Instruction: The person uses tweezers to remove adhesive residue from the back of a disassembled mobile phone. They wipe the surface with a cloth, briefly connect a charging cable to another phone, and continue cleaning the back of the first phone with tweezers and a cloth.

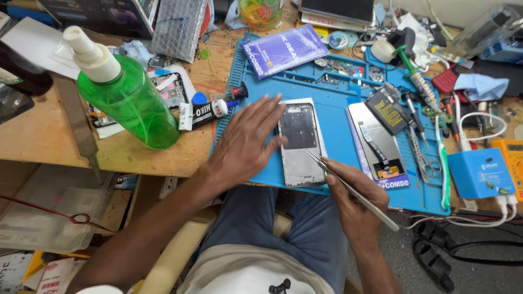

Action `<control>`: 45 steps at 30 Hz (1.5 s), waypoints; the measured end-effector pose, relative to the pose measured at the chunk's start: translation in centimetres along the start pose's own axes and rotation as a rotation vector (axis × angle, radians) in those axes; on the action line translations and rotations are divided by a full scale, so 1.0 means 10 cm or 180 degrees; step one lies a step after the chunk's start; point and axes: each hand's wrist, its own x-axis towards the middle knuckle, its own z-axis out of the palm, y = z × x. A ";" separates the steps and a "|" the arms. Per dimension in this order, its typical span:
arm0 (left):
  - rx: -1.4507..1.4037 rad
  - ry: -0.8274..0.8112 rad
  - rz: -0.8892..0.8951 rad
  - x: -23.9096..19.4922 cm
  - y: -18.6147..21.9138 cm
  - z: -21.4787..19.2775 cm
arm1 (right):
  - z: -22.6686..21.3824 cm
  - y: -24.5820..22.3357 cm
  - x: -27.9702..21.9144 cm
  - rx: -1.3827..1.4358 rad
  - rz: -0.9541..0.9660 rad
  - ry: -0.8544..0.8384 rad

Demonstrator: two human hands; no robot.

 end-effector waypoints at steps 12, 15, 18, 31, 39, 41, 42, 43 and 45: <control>-0.0058 -0.0396 0.0195 -0.26 0.27 -0.03 | 0.09 -0.22 -0.26 -0.1037 -0.0803 -0.0407; -0.0078 -0.0538 0.0153 -0.27 0.27 -0.02 | 0.13 -0.24 -0.27 -0.1086 -0.0790 -0.0395; -0.0058 -0.0540 0.0125 -0.27 0.27 0.00 | 0.12 -0.23 -0.25 -0.1123 -0.0799 -0.0441; -0.0148 -0.0596 0.0036 -0.27 0.27 0.01 | 0.15 -0.18 -0.25 -0.1386 -0.0974 -0.0543; -0.0102 -0.0575 0.0092 -0.27 0.26 0.02 | 0.19 -0.19 -0.24 -0.1364 -0.1118 -0.0502; -0.0081 -0.0561 0.0095 -0.28 0.26 0.03 | 0.20 -0.19 -0.25 -0.1363 -0.1116 -0.0495; -0.0081 -0.0564 0.0098 -0.28 0.26 0.03 | 0.20 -0.18 -0.24 -0.1348 -0.1130 -0.0482; -0.0081 -0.0566 0.0101 -0.28 0.26 0.03 | 0.20 -0.18 -0.24 -0.1333 -0.1144 -0.0469; -0.0067 -0.0568 0.0102 -0.28 0.25 0.04 | 0.20 -0.16 -0.25 -0.1337 -0.1122 -0.0459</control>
